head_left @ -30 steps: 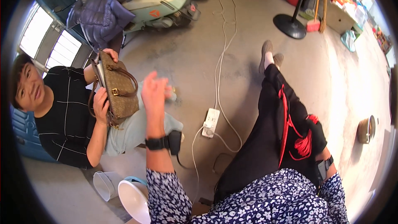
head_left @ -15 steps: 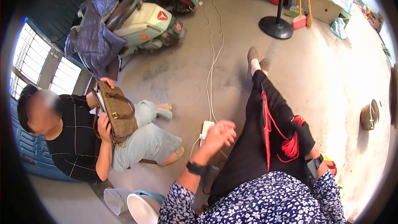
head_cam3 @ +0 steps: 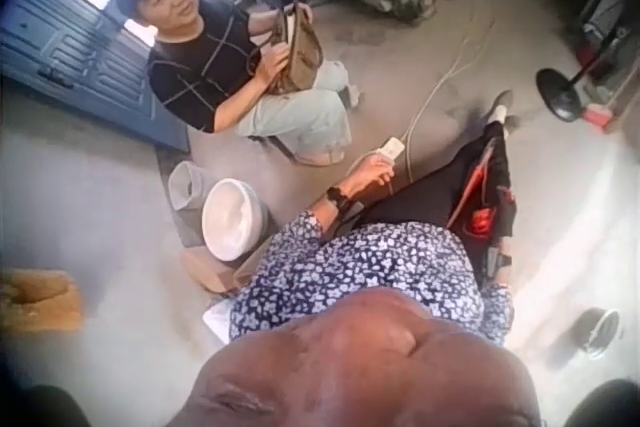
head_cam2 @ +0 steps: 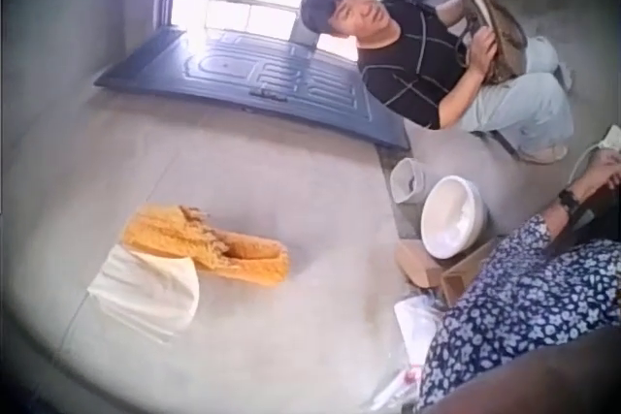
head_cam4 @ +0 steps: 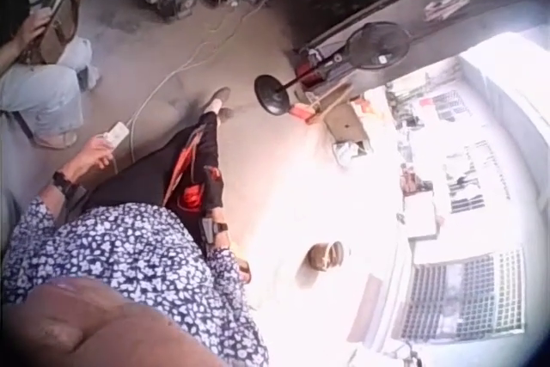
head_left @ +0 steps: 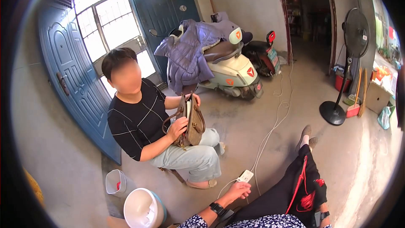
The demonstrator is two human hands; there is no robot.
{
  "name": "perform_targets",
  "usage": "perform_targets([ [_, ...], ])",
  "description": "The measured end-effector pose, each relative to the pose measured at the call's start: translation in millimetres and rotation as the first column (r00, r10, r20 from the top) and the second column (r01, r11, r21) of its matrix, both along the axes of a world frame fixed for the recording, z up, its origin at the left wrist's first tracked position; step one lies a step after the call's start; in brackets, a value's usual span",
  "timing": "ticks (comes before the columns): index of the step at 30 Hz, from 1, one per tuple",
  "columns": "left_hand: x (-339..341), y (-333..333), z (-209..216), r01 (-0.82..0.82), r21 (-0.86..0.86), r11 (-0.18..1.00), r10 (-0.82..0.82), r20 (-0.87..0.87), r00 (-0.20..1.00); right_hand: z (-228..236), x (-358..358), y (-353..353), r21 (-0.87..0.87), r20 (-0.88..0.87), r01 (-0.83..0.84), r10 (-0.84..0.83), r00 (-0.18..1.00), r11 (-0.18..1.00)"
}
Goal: Tying or wrapping red plastic ribbon around a black metal or plastic frame component.
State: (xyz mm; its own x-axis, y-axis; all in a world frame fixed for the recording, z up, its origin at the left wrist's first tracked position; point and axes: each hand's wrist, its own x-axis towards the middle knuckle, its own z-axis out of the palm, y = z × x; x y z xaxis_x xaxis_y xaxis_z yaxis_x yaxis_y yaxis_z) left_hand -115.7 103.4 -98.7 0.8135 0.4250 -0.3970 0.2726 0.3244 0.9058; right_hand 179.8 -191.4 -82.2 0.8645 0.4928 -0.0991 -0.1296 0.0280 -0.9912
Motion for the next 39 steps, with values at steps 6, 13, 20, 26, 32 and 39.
perform_targets([
  [6,-13.1,-18.1,-18.6,0.046,-0.099,0.994,-0.054,-0.075,0.996,17.4,-7.2,9.8,-0.003,-0.043,0.036,-0.036,0.998,0.999],
  [13,-20.7,-21.6,-12.3,0.034,-0.174,0.984,-0.047,-0.073,0.996,21.2,-11.9,10.9,-0.048,-0.003,0.047,-0.047,0.999,0.998],
  [20,-22.2,-23.1,-17.3,0.031,-0.182,0.983,-0.047,-0.082,0.996,17.0,-10.7,4.6,-0.029,0.027,0.041,-0.041,0.999,0.999],
  [26,-23.6,-23.9,-11.8,0.029,-0.165,0.986,-0.043,-0.082,0.996,8.0,-6.4,3.4,-0.074,0.088,0.051,-0.045,0.995,0.996],
  [32,-25.6,-24.5,-16.2,0.045,-0.156,0.987,-0.060,-0.093,0.994,8.5,-7.1,5.1,-0.039,0.003,0.050,-0.050,0.999,0.998],
  [39,-23.0,-24.9,-16.7,0.033,-0.151,0.988,-0.047,-0.089,0.995,27.4,-16.1,10.6,-0.023,0.037,0.020,-0.019,0.999,1.000],
])
